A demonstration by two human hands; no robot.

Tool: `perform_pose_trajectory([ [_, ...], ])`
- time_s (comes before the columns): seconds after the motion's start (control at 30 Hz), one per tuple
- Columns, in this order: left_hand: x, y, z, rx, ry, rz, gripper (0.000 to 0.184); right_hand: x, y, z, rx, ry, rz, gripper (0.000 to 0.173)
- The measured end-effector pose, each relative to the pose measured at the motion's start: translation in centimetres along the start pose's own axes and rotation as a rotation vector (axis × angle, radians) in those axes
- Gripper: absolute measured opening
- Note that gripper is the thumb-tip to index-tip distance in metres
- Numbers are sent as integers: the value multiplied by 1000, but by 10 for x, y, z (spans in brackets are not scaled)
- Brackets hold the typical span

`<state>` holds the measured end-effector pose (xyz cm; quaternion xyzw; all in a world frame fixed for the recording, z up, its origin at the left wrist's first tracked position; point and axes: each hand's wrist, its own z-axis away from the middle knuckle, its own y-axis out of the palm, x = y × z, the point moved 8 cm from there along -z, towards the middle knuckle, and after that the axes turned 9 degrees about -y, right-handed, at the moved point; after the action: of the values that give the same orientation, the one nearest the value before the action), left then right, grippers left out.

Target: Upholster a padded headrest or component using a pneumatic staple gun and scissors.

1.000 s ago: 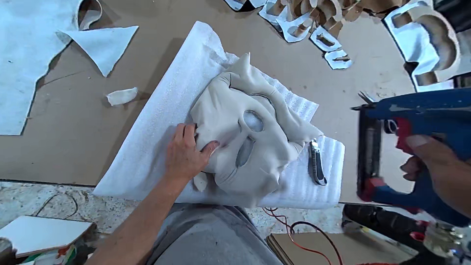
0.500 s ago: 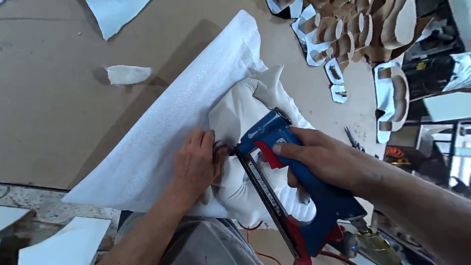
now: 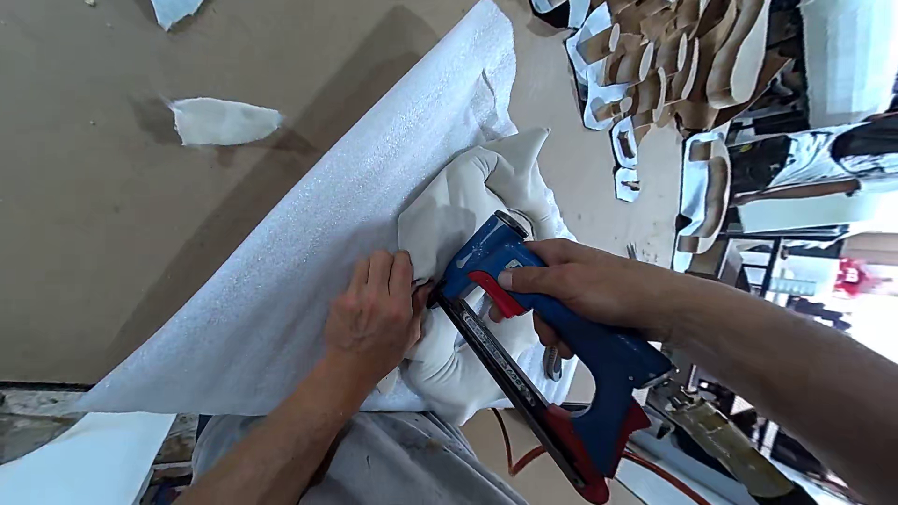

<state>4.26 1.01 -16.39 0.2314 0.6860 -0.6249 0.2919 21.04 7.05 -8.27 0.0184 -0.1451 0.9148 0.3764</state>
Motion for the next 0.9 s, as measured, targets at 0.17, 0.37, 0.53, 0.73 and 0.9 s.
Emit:
perform_pose_trajectory([
  [0.17, -2, 1, 0, -17, -3, -14, 39, 6, -2, -6, 54, 25, 7, 19],
  [0.37, -1, 3, -2, -28, -11, -33, 40, 10, -3, -11, 100, 39, -2, 18],
  [0.53, -1, 3, -1, -36, -5, -35, 39, 11, 0, -9, 62, 71, 5, 20],
  [0.73, -3, -2, -2, -31, 27, -38, 44, 2, -9, 5, 16, -25, 4, 23],
  [0.9, -7, -8, -6, 90, -8, -89, 49, -66, -45, 49, -242, -223, -318, 28],
])
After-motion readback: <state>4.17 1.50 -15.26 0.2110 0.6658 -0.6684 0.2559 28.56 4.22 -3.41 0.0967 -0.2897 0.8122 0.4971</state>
